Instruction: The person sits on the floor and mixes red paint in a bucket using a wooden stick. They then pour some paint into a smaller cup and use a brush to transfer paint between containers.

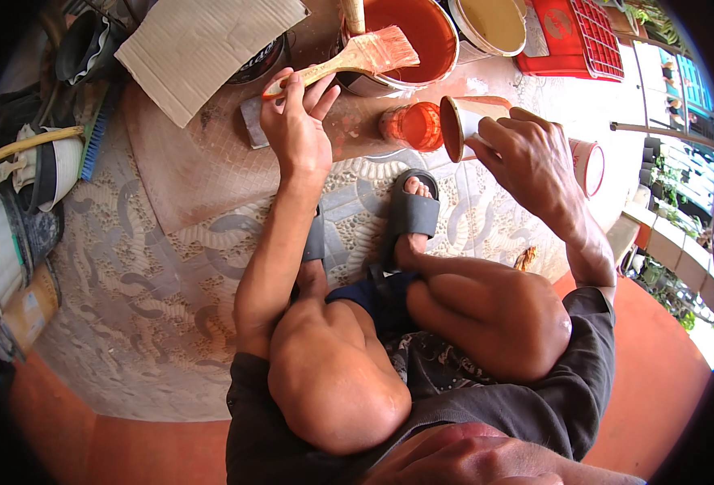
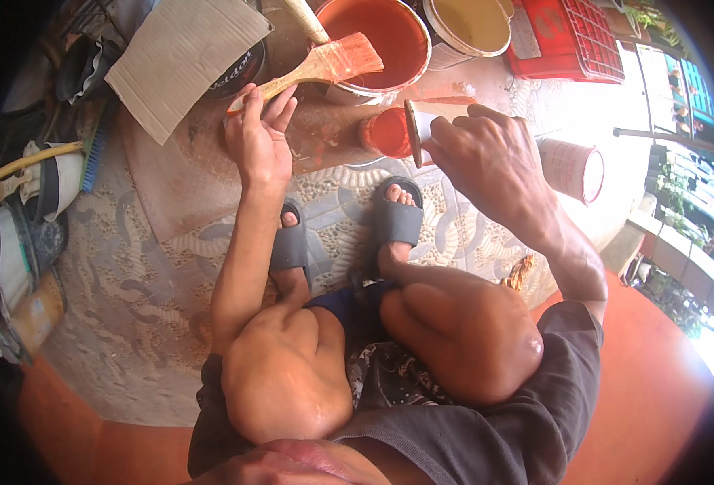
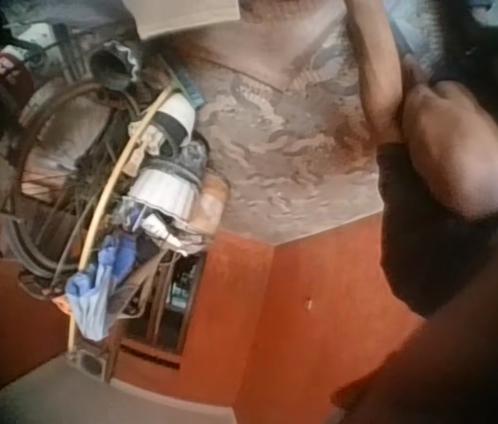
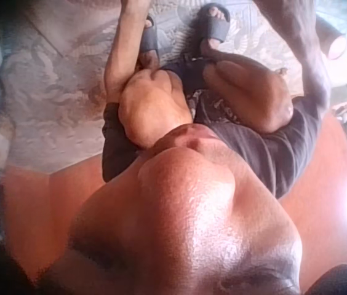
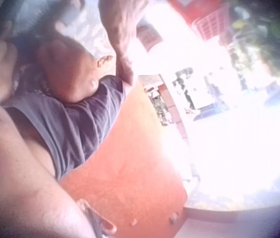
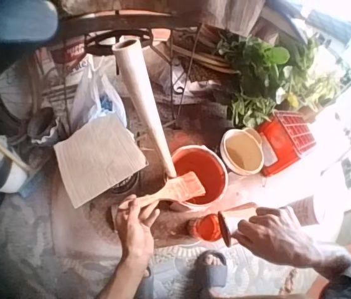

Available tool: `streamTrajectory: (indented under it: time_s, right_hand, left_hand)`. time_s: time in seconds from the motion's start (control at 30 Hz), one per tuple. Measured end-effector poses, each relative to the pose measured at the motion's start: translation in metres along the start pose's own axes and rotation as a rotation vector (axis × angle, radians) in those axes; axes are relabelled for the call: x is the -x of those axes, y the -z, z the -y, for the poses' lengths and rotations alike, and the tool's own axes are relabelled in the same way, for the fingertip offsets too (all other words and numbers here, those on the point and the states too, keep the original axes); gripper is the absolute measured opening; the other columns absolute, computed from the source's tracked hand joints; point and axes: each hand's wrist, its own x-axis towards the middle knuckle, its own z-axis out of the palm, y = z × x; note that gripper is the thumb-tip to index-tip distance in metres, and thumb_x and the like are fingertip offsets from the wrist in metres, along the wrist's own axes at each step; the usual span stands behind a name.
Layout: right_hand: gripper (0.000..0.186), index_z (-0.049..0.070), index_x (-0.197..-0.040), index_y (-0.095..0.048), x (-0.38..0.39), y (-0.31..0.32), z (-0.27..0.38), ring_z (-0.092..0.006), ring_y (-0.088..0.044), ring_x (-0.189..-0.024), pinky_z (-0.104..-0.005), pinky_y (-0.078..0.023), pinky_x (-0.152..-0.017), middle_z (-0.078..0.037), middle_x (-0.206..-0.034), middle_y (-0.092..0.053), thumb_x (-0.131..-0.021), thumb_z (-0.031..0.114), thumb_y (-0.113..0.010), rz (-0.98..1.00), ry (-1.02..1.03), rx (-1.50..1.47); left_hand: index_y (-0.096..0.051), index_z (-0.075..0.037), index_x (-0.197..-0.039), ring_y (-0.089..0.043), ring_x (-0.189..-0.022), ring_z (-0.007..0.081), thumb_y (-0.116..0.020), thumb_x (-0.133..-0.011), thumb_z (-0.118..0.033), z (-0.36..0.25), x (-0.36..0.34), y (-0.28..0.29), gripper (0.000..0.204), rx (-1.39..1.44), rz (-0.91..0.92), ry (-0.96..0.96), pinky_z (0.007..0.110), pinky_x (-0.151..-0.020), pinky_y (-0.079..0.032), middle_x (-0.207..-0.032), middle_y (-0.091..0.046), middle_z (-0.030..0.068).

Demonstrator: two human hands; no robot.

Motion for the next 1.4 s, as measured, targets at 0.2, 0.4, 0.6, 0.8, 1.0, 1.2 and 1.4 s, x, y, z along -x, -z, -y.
streamTrajectory:
  time_s: [0.2,0.4,0.6,0.8,1.0,1.2,1.4]
  right_hand:
    - [0.026,0.008,-0.07,-0.058,0.004,0.002,-0.007,-0.0264,-0.055,-0.063,-0.0406,-0.045,-0.057,-0.007,-0.059,-0.057,-0.082,0.021,-0.076,-0.035,-0.051,-0.033]
    - [0.024,0.008,-0.071,-0.059,0.007,0.003,-0.013,-0.0259,-0.055,-0.062,-0.0406,-0.046,-0.058,-0.006,-0.059,-0.057,-0.082,0.021,-0.076,-0.018,-0.107,-0.052]
    - [0.025,0.008,-0.07,-0.058,0.01,0.007,-0.011,-0.0261,-0.055,-0.062,-0.0407,-0.045,-0.058,-0.006,-0.058,-0.057,-0.082,0.021,-0.075,-0.012,-0.12,-0.048]
    - [0.022,0.005,-0.075,-0.063,0.01,0.011,-0.027,-0.0265,-0.054,-0.06,-0.0402,-0.043,-0.057,-0.009,-0.061,-0.055,-0.082,0.02,-0.077,0.024,-0.145,-0.126]
    - [0.019,0.0,-0.083,-0.067,0.013,-0.002,-0.06,-0.024,-0.051,-0.058,-0.0381,-0.041,-0.058,-0.01,-0.065,-0.052,-0.083,0.017,-0.076,0.123,-0.323,-0.324]
    - [0.022,-0.001,-0.085,-0.065,0.027,-0.015,-0.092,-0.0253,-0.053,-0.064,-0.0382,-0.044,-0.065,-0.016,-0.073,-0.057,-0.088,0.021,-0.068,0.19,-0.416,-0.508]
    - [0.041,0.004,-0.078,-0.055,0.051,-0.034,-0.134,-0.0113,-0.036,-0.067,-0.0305,-0.032,-0.062,0.001,-0.07,-0.042,-0.094,0.04,-0.063,0.076,-0.363,-0.829]
  left_hand:
    - [-0.045,0.0,-0.122,-0.069,-0.103,0.0363,-0.052,-0.102,-0.01,-0.001,0.001,0.001,0.023,-0.003,-0.003,-0.016,0.037,-0.077,-0.064,-0.119,-0.058,0.0211]
    - [-0.045,-0.003,-0.122,-0.068,-0.104,0.0365,-0.052,-0.102,-0.011,0.0,-0.001,0.002,0.023,-0.01,0.004,-0.01,0.037,-0.077,-0.064,-0.12,-0.055,0.0193]
    - [-0.046,-0.002,-0.122,-0.068,-0.105,0.0371,-0.052,-0.102,-0.012,0.002,-0.002,0.002,0.023,0.0,0.03,-0.007,0.038,-0.074,-0.065,-0.121,-0.052,0.0174]
    - [-0.046,-0.004,-0.126,-0.068,-0.106,0.0369,-0.052,-0.103,-0.014,0.003,-0.001,0.001,0.026,-0.003,0.03,-0.001,0.037,-0.073,-0.065,-0.124,-0.052,0.0184]
    - [-0.046,-0.006,-0.13,-0.068,-0.107,0.0352,-0.051,-0.104,-0.017,-0.002,0.0,0.001,0.028,-0.007,0.047,-0.025,0.037,-0.076,-0.064,-0.124,-0.059,0.0216]
    - [-0.04,0.0,-0.142,-0.065,-0.114,0.0357,-0.052,-0.104,-0.02,0.001,-0.001,0.002,0.044,-0.02,0.072,-0.004,0.031,-0.087,-0.06,-0.132,-0.057,0.0266]
    - [-0.049,0.0,-0.136,-0.065,-0.115,0.0313,-0.048,-0.106,-0.024,0.003,-0.003,0.0,0.038,-0.032,0.05,0.045,0.031,-0.085,-0.061,-0.13,-0.06,0.0215]
